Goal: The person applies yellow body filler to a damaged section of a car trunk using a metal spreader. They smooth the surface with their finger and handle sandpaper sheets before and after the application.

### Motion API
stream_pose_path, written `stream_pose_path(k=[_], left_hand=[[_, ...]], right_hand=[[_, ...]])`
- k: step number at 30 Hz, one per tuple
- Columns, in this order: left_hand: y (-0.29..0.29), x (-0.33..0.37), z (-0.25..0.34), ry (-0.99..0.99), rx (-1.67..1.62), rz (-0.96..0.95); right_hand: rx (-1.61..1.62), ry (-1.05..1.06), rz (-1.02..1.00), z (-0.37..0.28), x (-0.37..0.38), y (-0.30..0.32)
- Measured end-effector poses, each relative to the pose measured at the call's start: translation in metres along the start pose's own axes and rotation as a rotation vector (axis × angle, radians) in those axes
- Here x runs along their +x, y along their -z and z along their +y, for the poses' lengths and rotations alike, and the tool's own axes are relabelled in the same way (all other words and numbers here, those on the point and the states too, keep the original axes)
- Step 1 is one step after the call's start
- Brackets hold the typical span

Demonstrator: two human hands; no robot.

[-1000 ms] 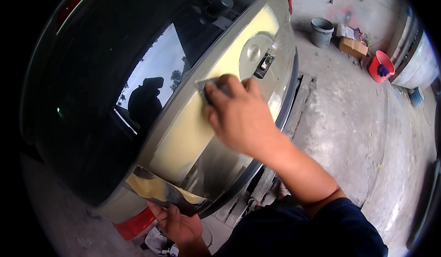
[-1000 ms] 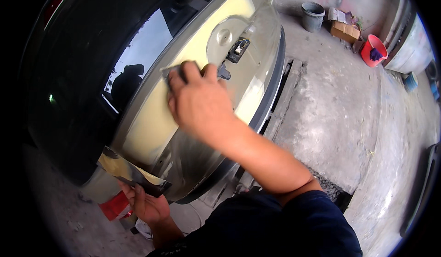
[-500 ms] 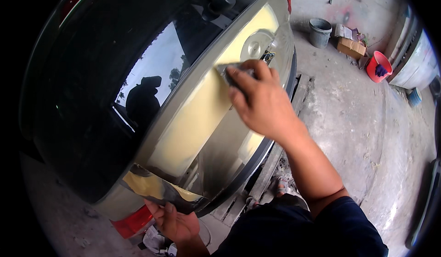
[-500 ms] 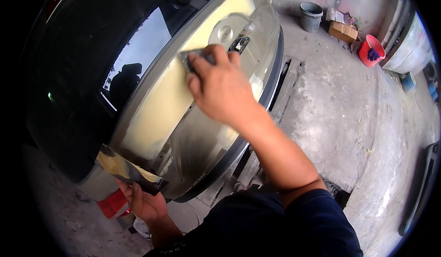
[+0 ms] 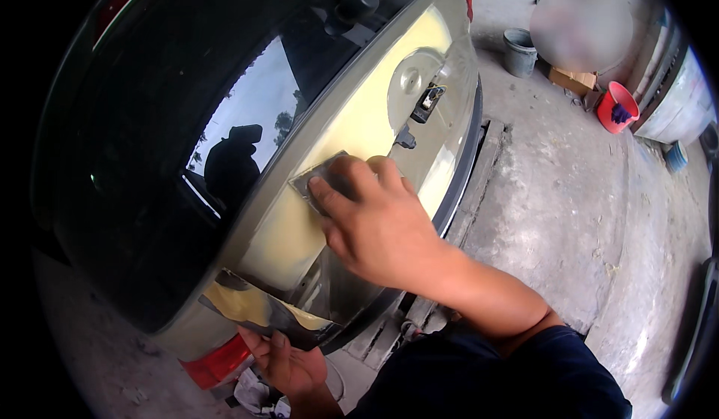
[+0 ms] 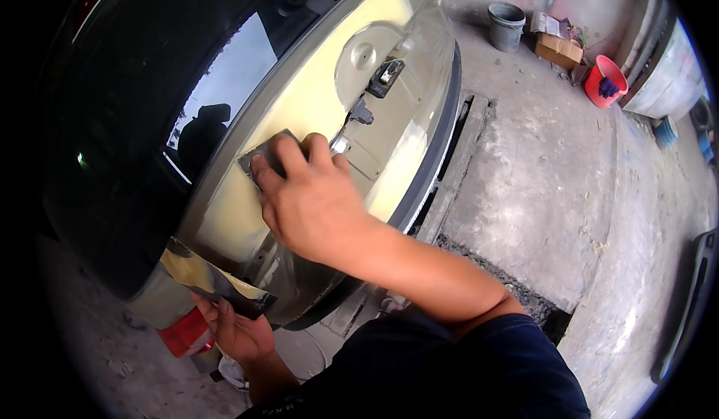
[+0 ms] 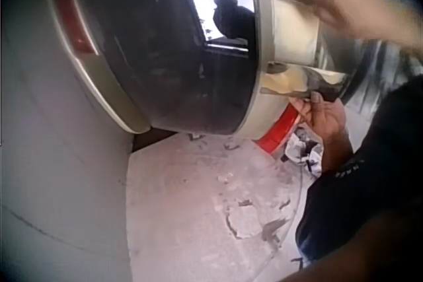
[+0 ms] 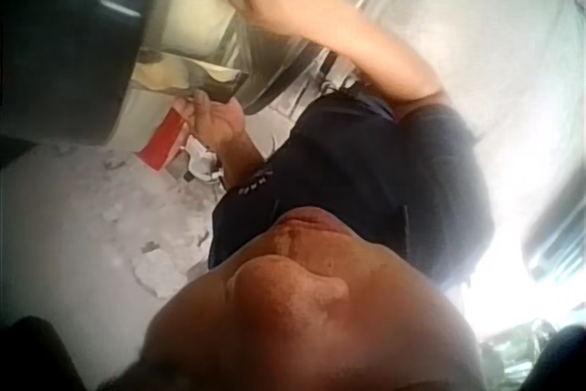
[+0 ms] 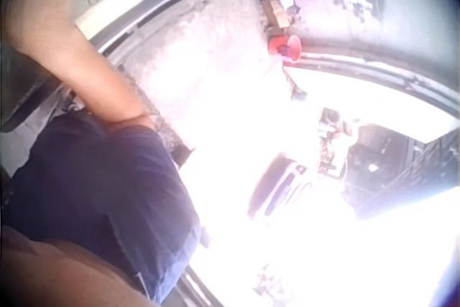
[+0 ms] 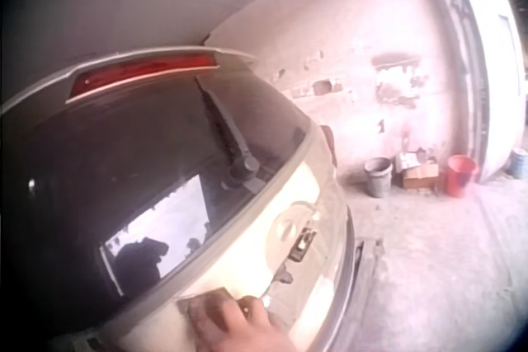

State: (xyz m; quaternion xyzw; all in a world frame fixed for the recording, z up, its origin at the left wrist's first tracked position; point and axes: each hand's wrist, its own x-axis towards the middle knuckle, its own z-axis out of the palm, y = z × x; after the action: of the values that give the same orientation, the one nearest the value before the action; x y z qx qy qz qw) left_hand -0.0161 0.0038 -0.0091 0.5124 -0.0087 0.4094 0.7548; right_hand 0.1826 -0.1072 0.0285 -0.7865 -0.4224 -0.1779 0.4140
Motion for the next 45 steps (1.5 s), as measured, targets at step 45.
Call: stream_pose_path(k=[45], left_hand=[[-0.002, -0.003, -0.002, 0.011, -0.009, 0.012]], right_hand=[[-0.058, -0.057, 0.044, 0.011, 0.005, -0.005]])
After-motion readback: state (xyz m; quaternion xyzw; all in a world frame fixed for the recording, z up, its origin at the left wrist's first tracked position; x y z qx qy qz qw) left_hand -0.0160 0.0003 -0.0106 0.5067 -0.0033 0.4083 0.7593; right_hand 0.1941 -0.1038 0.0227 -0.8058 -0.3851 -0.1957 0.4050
